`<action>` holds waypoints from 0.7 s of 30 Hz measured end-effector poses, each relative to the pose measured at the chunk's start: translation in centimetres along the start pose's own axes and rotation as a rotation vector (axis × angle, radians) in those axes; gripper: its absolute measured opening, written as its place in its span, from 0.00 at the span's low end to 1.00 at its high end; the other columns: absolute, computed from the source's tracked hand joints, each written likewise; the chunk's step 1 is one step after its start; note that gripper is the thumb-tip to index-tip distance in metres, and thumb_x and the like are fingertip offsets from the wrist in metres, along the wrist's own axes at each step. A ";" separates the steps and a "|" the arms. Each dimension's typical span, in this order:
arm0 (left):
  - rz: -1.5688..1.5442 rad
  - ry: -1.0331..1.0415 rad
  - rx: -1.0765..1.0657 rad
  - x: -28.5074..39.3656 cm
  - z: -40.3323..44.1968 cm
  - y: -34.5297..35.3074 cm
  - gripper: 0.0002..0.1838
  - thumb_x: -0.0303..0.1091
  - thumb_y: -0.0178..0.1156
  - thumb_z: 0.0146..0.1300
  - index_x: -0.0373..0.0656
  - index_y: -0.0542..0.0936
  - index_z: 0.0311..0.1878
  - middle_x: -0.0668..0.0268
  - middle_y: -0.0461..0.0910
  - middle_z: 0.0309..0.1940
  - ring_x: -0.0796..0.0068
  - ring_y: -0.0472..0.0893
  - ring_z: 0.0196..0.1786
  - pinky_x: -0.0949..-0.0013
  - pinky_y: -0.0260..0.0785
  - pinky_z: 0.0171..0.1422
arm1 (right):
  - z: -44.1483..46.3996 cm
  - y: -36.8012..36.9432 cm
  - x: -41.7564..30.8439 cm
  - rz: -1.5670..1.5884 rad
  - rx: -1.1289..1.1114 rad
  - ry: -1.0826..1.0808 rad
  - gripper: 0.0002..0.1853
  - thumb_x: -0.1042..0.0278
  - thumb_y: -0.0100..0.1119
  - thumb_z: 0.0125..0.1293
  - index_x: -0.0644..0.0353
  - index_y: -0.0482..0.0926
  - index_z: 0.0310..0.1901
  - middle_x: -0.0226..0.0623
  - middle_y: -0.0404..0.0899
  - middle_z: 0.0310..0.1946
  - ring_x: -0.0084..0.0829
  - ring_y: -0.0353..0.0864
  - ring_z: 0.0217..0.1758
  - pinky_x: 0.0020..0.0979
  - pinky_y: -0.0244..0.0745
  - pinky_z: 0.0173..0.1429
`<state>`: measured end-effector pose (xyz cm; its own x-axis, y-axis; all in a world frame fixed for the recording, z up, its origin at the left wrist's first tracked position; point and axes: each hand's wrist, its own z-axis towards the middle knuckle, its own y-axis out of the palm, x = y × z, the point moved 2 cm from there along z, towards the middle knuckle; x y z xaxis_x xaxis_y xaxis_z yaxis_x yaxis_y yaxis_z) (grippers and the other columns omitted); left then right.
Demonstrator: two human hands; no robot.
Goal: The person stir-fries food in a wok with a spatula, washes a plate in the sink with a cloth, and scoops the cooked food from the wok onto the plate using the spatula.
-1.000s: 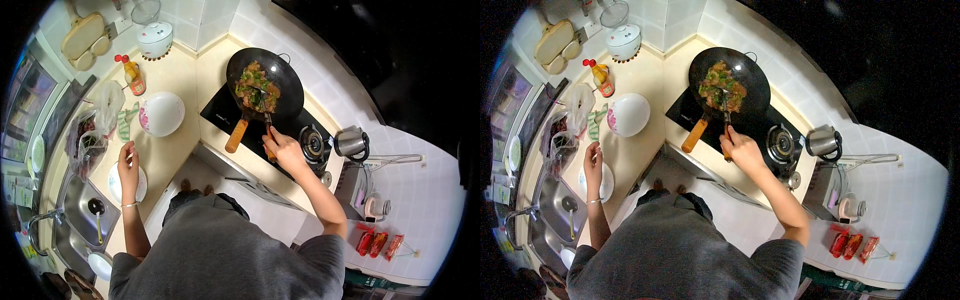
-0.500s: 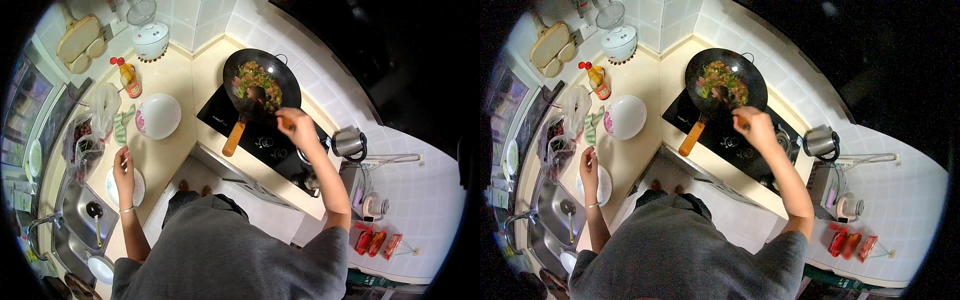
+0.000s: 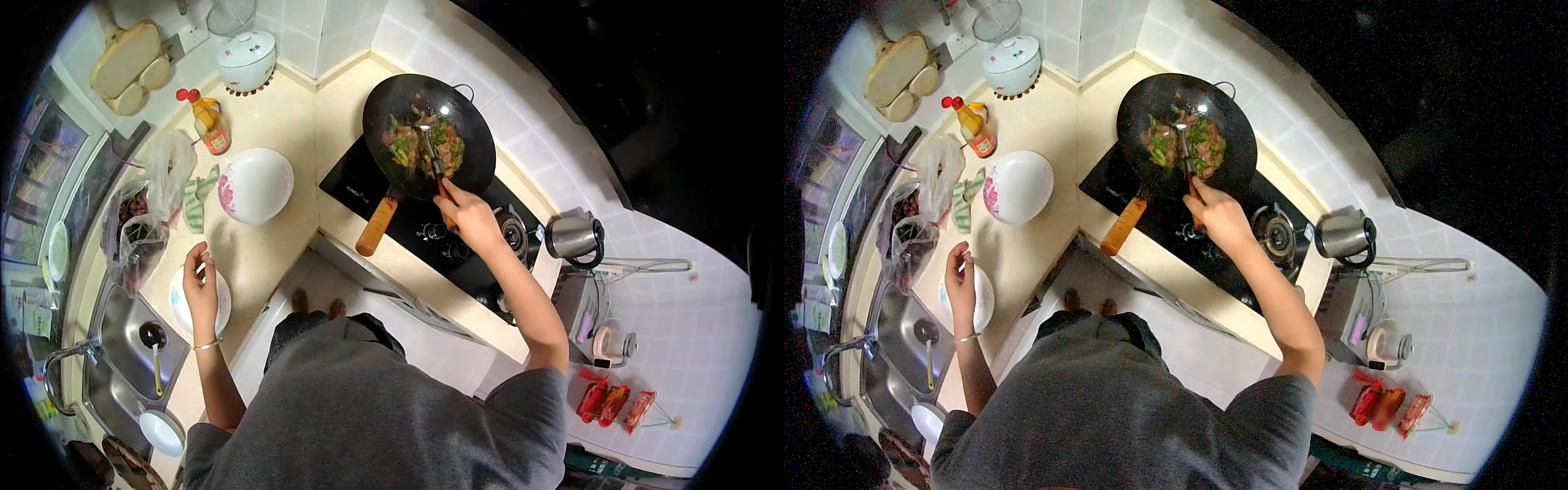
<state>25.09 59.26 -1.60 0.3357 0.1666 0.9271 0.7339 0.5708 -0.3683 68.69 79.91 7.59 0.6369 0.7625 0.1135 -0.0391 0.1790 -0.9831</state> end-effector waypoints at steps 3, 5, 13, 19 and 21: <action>-0.016 -0.014 -0.008 -0.1 -0.1 0.2 0.14 0.31 0.53 0.66 0.42 0.73 0.54 0.66 0.76 0.48 0.75 0.75 0.50 0.73 0.68 0.49 | -1.9 -4.9 -2.9 0.086 0.012 0.050 0.18 0.80 0.57 0.47 0.59 0.78 0.44 0.55 0.72 0.53 0.45 0.80 0.45 0.36 0.78 0.49; -0.004 -0.048 -0.025 -0.1 0.1 0.5 0.15 0.30 0.53 0.65 0.41 0.72 0.55 0.66 0.75 0.50 0.74 0.75 0.51 0.73 0.68 0.50 | -3.0 -5.6 -4.6 0.065 0.000 0.042 0.16 0.77 0.57 0.48 0.58 0.78 0.42 0.56 0.73 0.52 0.43 0.81 0.43 0.34 0.79 0.46; -0.004 -0.006 -0.083 1.6 0.3 1.7 0.16 0.28 0.52 0.65 0.41 0.71 0.56 0.65 0.75 0.52 0.73 0.75 0.53 0.73 0.67 0.51 | -0.6 -2.0 -1.5 0.162 0.176 0.205 0.14 0.76 0.61 0.49 0.58 0.78 0.40 0.49 0.77 0.47 0.45 0.81 0.41 0.36 0.78 0.43; 0.013 -0.036 -0.047 1.0 -0.1 0.9 0.16 0.28 0.52 0.64 0.41 0.72 0.55 0.65 0.75 0.49 0.74 0.74 0.50 0.73 0.67 0.50 | -1.6 -9.0 -4.8 0.194 0.117 0.234 0.08 0.74 0.61 0.52 0.57 0.80 0.37 0.45 0.79 0.43 0.44 0.81 0.39 0.35 0.79 0.41; 0.001 -0.031 -0.043 0.6 -0.2 0.9 0.15 0.28 0.52 0.64 0.41 0.73 0.55 0.65 0.76 0.48 0.75 0.74 0.50 0.73 0.67 0.49 | -1.7 -6.6 -4.6 0.237 0.107 0.213 0.08 0.75 0.62 0.51 0.58 0.80 0.36 0.46 0.79 0.40 0.42 0.81 0.39 0.35 0.79 0.43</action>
<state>26.12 59.73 -1.39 0.3188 0.1925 0.9281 0.7583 0.5357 -0.3715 67.33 74.17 13.36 0.7463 0.6460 -0.1605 -0.2792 0.0849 -0.9565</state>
